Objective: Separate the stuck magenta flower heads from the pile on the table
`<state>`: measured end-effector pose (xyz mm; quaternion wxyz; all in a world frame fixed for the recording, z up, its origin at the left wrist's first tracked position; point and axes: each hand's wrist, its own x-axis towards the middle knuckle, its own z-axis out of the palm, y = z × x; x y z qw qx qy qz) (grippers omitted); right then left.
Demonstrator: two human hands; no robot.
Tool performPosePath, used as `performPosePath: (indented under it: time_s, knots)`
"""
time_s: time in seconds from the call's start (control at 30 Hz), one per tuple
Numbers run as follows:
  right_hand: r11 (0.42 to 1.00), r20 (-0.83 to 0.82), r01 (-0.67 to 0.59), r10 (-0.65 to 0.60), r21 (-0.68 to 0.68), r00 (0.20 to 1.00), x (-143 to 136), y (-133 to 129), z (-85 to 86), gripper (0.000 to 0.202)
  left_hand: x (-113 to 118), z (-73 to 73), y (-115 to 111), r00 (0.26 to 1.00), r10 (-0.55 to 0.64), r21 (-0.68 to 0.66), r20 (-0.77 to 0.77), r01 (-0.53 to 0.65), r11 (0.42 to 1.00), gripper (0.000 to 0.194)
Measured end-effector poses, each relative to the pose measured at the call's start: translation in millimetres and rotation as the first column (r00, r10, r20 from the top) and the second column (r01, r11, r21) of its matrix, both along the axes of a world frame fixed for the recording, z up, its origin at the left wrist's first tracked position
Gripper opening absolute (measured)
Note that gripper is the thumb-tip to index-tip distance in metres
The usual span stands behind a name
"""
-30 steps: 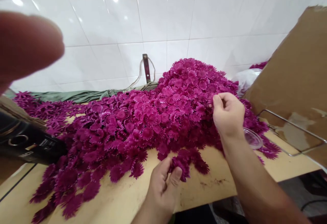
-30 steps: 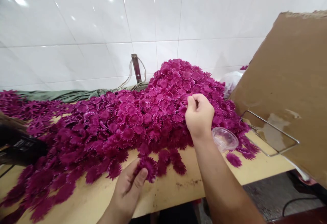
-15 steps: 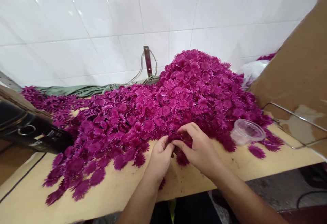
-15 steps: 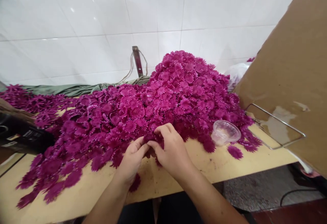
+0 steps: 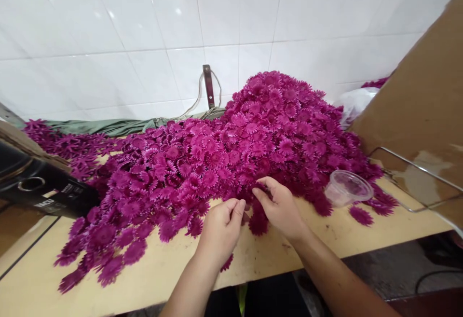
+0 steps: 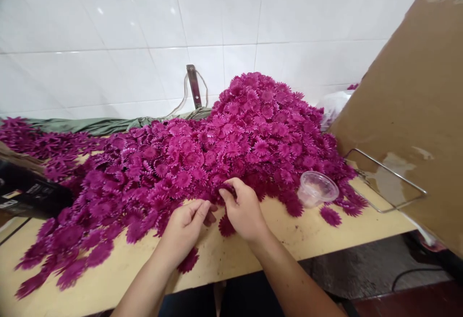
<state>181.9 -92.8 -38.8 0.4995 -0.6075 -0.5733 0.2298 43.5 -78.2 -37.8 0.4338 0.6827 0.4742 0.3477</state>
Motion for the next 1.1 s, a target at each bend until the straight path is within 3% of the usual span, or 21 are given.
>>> performPosePath:
  time_s: [0.13, 0.27, 0.57, 0.73, 0.93, 1.1]
  knots:
    - [0.999, 0.097, 0.028, -0.026, -0.022, 0.995, 1, 0, 1.7, 0.016, 0, 1.6, 0, 0.997, 0.081, 0.268, 0.003, -0.079, 0.960, 0.018]
    - [0.998, 0.083, 0.033, -0.029, -0.055, 0.996, -2, 0, 2.5, 0.028, 8, 2.8, 4, 1.000, 0.006, 0.398, -0.030, 0.007, 0.917, 0.021]
    - [0.998, -0.001, 0.006, -0.006, -0.065, 1.000, 0, -1, -3.7, 0.033, 17, 10.5, 11, 0.990, -0.101, 0.191, -0.098, 0.118, 0.975, 0.014]
    - [0.998, -0.012, -0.028, 0.028, -0.049, 1.000, -5, -5, -4.9, 0.031, 21, 8.4, 16, 0.997, 0.021, 0.208, -0.071, -0.006, 0.978, 0.010]
    - [1.000, 0.099, 0.015, -0.013, -0.023, 0.995, -15, -12, -4.9, 0.018, 24, -0.9, 20, 0.982, 0.159, 0.147, 0.098, -0.172, 0.974, 0.009]
    - [0.998, 0.116, 0.049, -0.052, 0.033, 0.992, -21, -17, 4.0, 0.018, 28, 4.7, 24, 0.965, 0.214, 0.124, 0.155, -0.234, 0.964, 0.007]
